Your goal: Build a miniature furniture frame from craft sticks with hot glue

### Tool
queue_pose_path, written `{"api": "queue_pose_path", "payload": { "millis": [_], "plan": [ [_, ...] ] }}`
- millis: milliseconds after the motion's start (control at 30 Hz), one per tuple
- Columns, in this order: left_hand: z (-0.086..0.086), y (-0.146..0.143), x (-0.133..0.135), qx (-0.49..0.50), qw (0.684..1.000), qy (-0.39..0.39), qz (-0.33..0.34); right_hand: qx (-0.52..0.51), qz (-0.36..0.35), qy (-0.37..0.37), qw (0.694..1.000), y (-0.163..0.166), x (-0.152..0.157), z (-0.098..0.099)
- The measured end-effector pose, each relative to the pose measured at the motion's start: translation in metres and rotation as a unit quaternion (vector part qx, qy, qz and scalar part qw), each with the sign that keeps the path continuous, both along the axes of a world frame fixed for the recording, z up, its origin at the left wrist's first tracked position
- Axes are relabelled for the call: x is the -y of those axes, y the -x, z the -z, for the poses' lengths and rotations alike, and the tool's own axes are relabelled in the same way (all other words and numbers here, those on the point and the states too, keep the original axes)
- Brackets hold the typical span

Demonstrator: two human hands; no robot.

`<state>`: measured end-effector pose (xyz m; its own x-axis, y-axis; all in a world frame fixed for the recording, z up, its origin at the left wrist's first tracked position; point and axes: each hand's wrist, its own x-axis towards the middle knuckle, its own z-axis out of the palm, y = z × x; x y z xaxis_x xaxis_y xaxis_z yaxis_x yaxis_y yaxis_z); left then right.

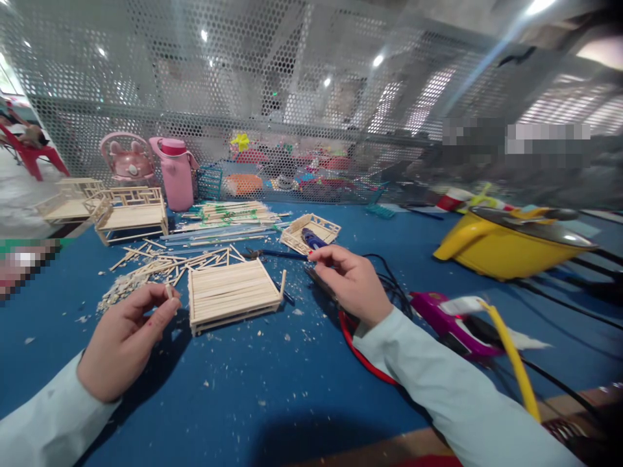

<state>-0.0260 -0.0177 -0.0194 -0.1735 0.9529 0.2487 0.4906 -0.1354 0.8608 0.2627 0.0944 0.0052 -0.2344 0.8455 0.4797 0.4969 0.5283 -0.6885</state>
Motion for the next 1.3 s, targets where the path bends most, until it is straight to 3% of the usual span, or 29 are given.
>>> {"api": "queue_pose_path", "payload": {
  "millis": [200,367,800,1167,1300],
  "plan": [
    [-0.002,-0.003,-0.001,-0.001,1.000,0.006,0.005,0.011,-0.096,0.106,0.990,0.012,0.013,-0.006],
    [-0.001,-0.002,0.000,-0.013,1.000,-0.001,0.004,0.050,-0.142,0.127,0.980,0.025,0.017,0.002],
    [-0.001,-0.002,0.000,-0.014,1.000,-0.006,-0.001,0.118,-0.139,-0.029,0.983,0.022,0.015,0.005],
    [-0.001,-0.004,0.000,-0.040,0.999,-0.007,-0.005,0.151,-0.147,-0.093,0.973,0.023,0.016,0.006],
    [-0.003,-0.004,0.007,-0.131,0.987,-0.093,-0.008,0.145,-0.150,-0.096,0.973,0.022,0.015,0.007]
  ]
}}
